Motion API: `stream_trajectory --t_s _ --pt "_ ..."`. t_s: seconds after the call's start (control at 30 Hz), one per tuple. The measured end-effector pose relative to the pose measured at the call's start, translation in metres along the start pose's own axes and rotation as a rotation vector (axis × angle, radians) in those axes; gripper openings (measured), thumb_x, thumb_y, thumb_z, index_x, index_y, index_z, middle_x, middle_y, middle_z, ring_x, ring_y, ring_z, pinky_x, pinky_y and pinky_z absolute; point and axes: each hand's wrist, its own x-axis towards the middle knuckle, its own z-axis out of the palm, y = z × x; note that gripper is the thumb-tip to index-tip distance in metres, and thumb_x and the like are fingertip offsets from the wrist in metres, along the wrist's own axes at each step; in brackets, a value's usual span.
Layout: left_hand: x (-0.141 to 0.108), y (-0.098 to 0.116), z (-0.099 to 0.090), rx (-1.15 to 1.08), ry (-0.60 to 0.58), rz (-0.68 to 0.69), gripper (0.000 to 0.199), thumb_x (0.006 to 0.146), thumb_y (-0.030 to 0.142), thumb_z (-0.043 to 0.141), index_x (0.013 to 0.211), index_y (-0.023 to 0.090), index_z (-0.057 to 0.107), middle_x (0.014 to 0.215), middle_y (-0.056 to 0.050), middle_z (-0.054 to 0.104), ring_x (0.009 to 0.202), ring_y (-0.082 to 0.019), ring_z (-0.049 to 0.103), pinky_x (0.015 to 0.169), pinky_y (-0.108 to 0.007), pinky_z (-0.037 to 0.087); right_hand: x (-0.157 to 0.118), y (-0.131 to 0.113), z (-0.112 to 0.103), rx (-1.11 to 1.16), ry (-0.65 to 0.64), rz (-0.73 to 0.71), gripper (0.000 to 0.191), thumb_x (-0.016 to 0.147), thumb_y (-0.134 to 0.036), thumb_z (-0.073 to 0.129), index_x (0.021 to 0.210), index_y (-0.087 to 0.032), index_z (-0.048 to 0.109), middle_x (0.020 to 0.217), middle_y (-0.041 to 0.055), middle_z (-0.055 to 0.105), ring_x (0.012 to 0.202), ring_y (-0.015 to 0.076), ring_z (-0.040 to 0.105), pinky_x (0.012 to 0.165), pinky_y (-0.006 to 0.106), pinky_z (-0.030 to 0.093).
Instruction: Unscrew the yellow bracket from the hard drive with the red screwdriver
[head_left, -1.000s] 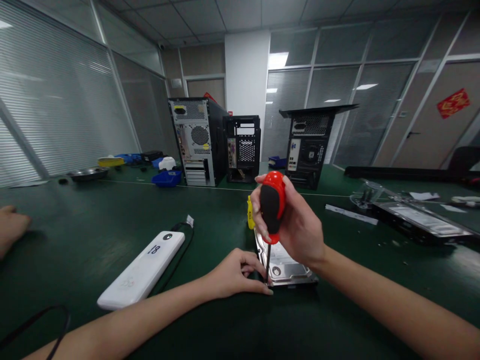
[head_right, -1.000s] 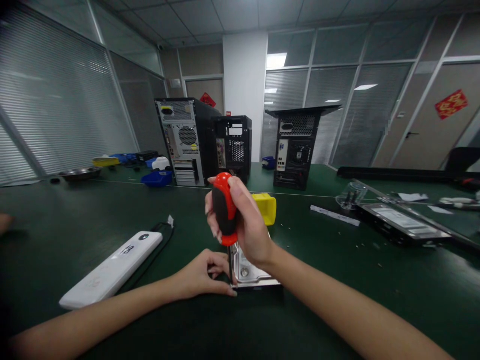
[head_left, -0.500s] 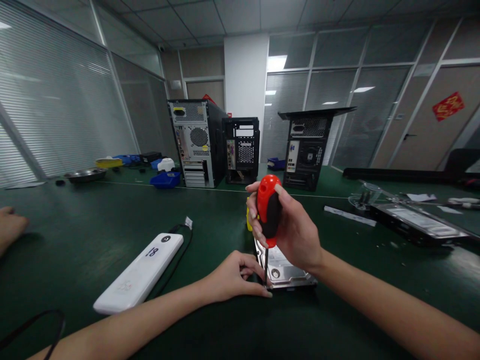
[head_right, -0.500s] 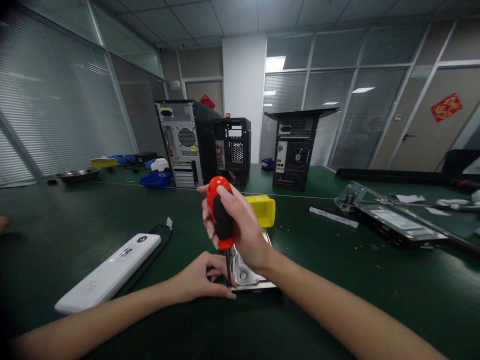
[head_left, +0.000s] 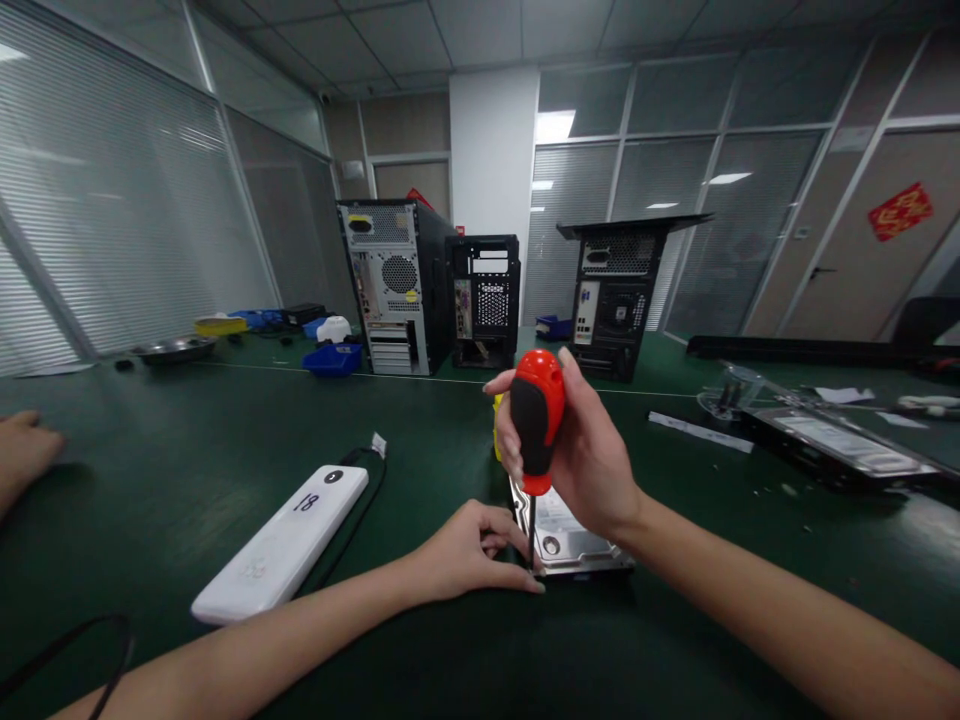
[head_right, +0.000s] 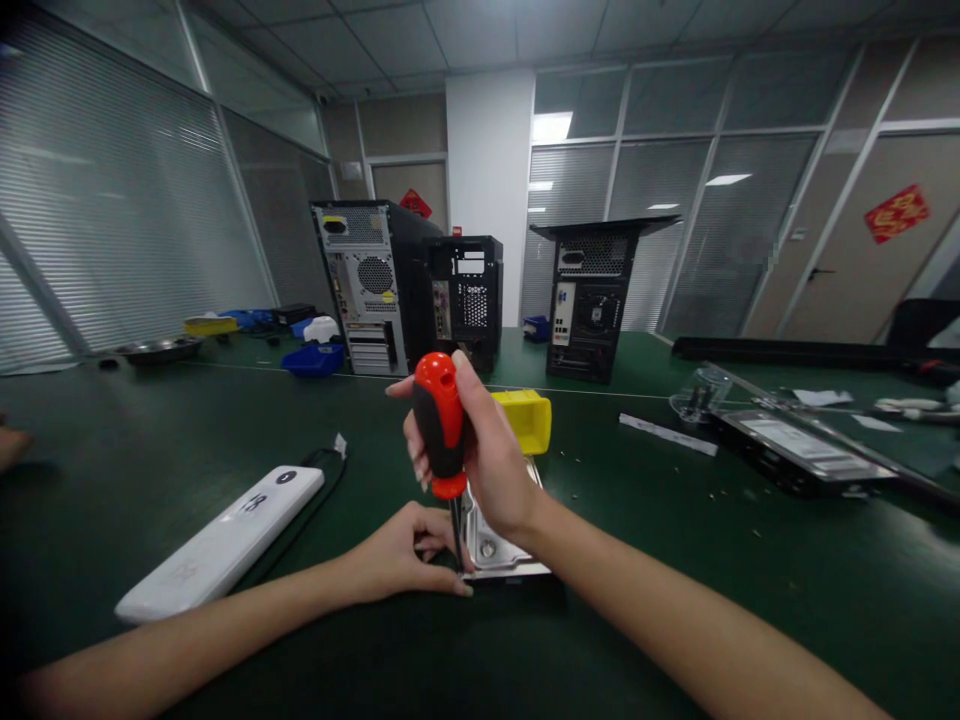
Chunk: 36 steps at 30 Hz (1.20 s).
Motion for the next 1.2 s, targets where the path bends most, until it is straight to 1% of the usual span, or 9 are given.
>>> stream_trajectory --t_s 0.13,0.23,0.43,0.57,0.7,0.8,0.93,1.03,1.2 --pt "0.0001 -0.0008 -0.0003 0.007 -0.001 -0.005 0.025 0.062 0.027 0.080 0.081 0.012 0.075 0.078 -0.001 0.061 0.058 -0.007 0.036 0.052 -0.023 0.023 0.0006 0.0023 0.0007 -0.017 0.066 -0.037 0.029 0.084 -0.045 0.058 0.096 -0.022 0.045 0.058 -0.0070 0.046 0.046 0.0055 0.041 0.044 0.019 0.033" --pt "0.0001 -0.0023 -0.0004 0.002 -0.006 -0.002 0.025 0.063 0.029 0.080 0.081 0.013 0.075 0.079 -0.001 0.062 0.060 -0.008 0.038 0.052 -0.023 0.023 -0.0001 0.0029 0.0013 -0.045 0.097 -0.016 0.034 0.078 -0.038 0.067 0.090 -0.022 0.039 0.057 -0.0081 0.047 0.046 0.0055 0.042 0.043 0.019 0.033" --pt "0.0008 -0.0039 0.0002 -0.014 -0.004 0.007 0.026 0.062 0.030 0.080 0.081 0.013 0.075 0.082 -0.003 0.063 0.063 -0.008 0.043 0.053 -0.022 0.025 -0.0009 0.0009 0.0037 -0.045 0.115 -0.054 0.030 0.081 -0.045 0.060 0.090 -0.019 0.049 0.069 -0.0040 0.053 0.050 0.0051 0.048 0.046 0.019 0.039" --pt "0.0008 -0.0038 -0.0001 0.020 -0.003 0.003 0.027 0.063 0.032 0.080 0.081 0.013 0.075 0.080 -0.002 0.063 0.061 -0.008 0.038 0.053 -0.022 0.024 0.0009 0.0008 0.0042 -0.039 0.110 -0.058 0.038 0.085 -0.052 0.050 0.096 -0.016 0.056 0.072 -0.0011 0.054 0.052 0.0059 0.049 0.048 0.020 0.040" --pt "0.0002 -0.0038 -0.0006 0.013 -0.005 -0.002 0.027 0.062 0.032 0.080 0.081 0.013 0.075 0.079 -0.001 0.062 0.060 -0.007 0.036 0.053 -0.022 0.024 0.0023 0.0011 0.0045 -0.043 0.131 -0.081 0.034 0.083 -0.047 0.057 0.102 -0.021 0.046 0.071 -0.0036 0.055 0.049 0.0063 0.048 0.047 0.020 0.040" --pt "-0.0001 -0.0038 -0.0004 0.011 -0.001 0.003 0.027 0.063 0.032 0.080 0.081 0.013 0.075 0.081 -0.002 0.062 0.062 -0.008 0.039 0.053 -0.022 0.024 0.0023 0.0004 0.0058 -0.056 0.138 -0.103 0.036 0.079 -0.040 0.064 0.096 -0.024 0.037 0.071 -0.0055 0.057 0.048 0.0060 0.049 0.046 0.020 0.040" --pt "0.0003 -0.0027 0.0003 0.022 0.005 -0.013 0.027 0.062 0.031 0.080 0.080 0.012 0.075 0.082 -0.002 0.062 0.061 -0.008 0.038 0.052 -0.022 0.023 0.0012 -0.0012 0.0078 -0.041 0.126 -0.120 0.028 0.085 -0.043 0.057 0.092 -0.021 0.039 0.078 -0.0020 0.058 0.054 0.0071 0.052 0.050 0.021 0.042" --pt "0.0005 -0.0023 0.0002 0.020 0.005 -0.019 0.026 0.062 0.030 0.080 0.080 0.012 0.075 0.081 -0.002 0.061 0.059 -0.007 0.037 0.052 -0.022 0.023 0.0006 -0.0025 0.0084 -0.011 0.150 -0.095 0.028 0.087 -0.046 0.051 0.093 -0.020 0.042 0.075 -0.0009 0.057 0.056 0.0086 0.052 0.052 0.023 0.044" --pt "0.0003 -0.0017 -0.0006 0.043 0.006 -0.020 0.027 0.062 0.031 0.080 0.081 0.012 0.075 0.076 0.000 0.058 0.056 -0.006 0.032 0.052 -0.022 0.023 0.0007 -0.0051 0.0077 -0.028 0.199 -0.090 0.035 0.080 -0.044 0.062 0.096 -0.024 0.038 0.071 -0.0041 0.054 0.048 0.0075 0.047 0.044 0.022 0.038"
